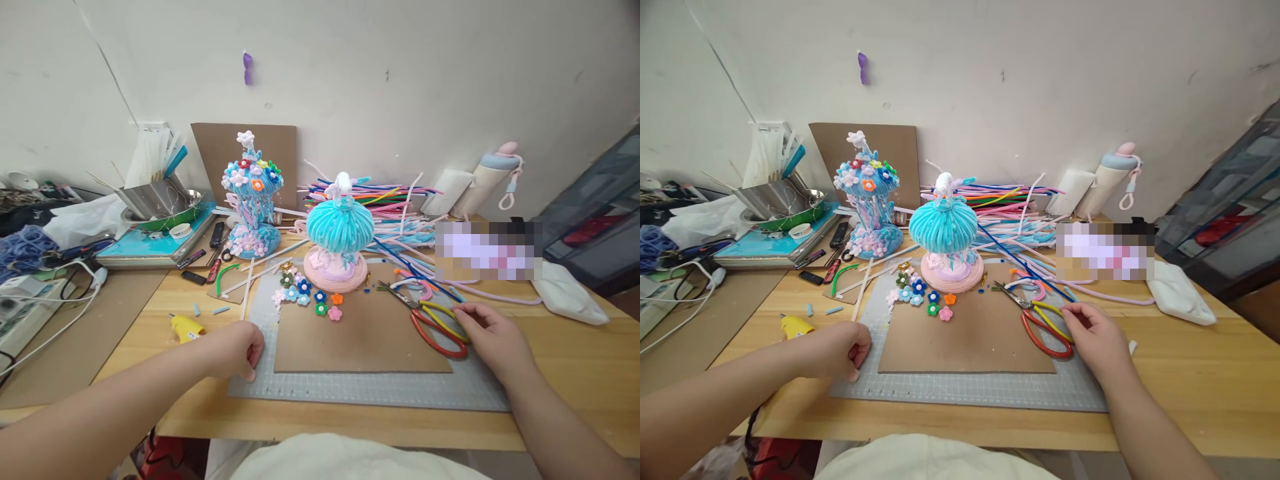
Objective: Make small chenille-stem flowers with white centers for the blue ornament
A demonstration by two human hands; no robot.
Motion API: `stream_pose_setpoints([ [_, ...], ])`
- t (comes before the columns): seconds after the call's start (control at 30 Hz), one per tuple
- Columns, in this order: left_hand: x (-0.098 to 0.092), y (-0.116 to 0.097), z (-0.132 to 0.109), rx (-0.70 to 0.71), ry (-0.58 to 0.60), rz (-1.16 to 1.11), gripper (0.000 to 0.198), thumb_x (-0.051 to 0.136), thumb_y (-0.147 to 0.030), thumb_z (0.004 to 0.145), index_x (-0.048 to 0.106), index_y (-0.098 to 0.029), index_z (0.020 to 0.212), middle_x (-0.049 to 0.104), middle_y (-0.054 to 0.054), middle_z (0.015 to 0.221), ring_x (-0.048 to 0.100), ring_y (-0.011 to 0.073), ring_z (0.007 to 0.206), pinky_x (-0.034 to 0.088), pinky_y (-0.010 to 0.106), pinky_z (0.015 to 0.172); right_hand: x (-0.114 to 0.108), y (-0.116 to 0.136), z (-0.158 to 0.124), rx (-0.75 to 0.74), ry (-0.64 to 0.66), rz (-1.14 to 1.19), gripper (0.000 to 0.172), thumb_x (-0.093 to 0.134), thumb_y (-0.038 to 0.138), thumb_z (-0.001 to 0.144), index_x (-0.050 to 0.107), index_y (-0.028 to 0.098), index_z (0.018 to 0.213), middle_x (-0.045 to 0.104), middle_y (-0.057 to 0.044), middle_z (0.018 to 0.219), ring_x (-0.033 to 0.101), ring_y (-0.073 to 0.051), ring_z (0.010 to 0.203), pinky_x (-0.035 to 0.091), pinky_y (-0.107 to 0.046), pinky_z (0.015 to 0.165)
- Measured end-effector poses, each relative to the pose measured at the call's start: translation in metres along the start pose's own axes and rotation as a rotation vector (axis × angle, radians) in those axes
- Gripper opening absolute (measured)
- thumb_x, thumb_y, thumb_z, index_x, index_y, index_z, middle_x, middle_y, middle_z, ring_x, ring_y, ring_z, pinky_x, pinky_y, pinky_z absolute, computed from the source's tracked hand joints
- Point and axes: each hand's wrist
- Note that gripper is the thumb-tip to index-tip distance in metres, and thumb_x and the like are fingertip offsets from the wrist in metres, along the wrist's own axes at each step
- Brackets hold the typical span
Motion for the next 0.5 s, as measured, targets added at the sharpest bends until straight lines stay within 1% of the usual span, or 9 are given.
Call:
stream_pose_setpoints([
  [0.23, 0.0015, 0.0075, 0.0081, 0.007, 0.002, 0.027, 0.008, 0.063, -0.021, 0.051, 0.058, -0.021, 0.058, 0.055, -0.005, 0.057, 0.049, 0.0138, 0.055, 0.03, 0.022, 0.047, 0.0017, -0.0053, 0.0028, -0.042, 0.008, -0.002, 0.031, 0.053, 0.045, 0.071, 0.064, 0.018, 0.079, 0.065, -0.004, 0.077, 0.058, -0.02, 0.067, 0.045, -0.03, 0.061],
  [0.5, -0.0009, 0.0001, 0.0048, -0.033, -0.018, 0.064, 0.009, 0.063, -0.02, 0.049, 0.058, -0.021, 0.057, 0.055, -0.005, 0.055, 0.05, 0.0146, 0.055, 0.031, 0.023, 0.047, 0.0024, -0.0083, 0.0035, -0.055, 0.0, -0.01, 0.03, 0.054, 0.044, 0.072, 0.064, 0.018, 0.08, 0.065, -0.004, 0.077, 0.058, -0.02, 0.066, 0.045, -0.029, 0.06],
])
Point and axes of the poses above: each hand's wrist, its own z-axis towards the middle knuckle, its own x-axis out of the palm, y = z × x
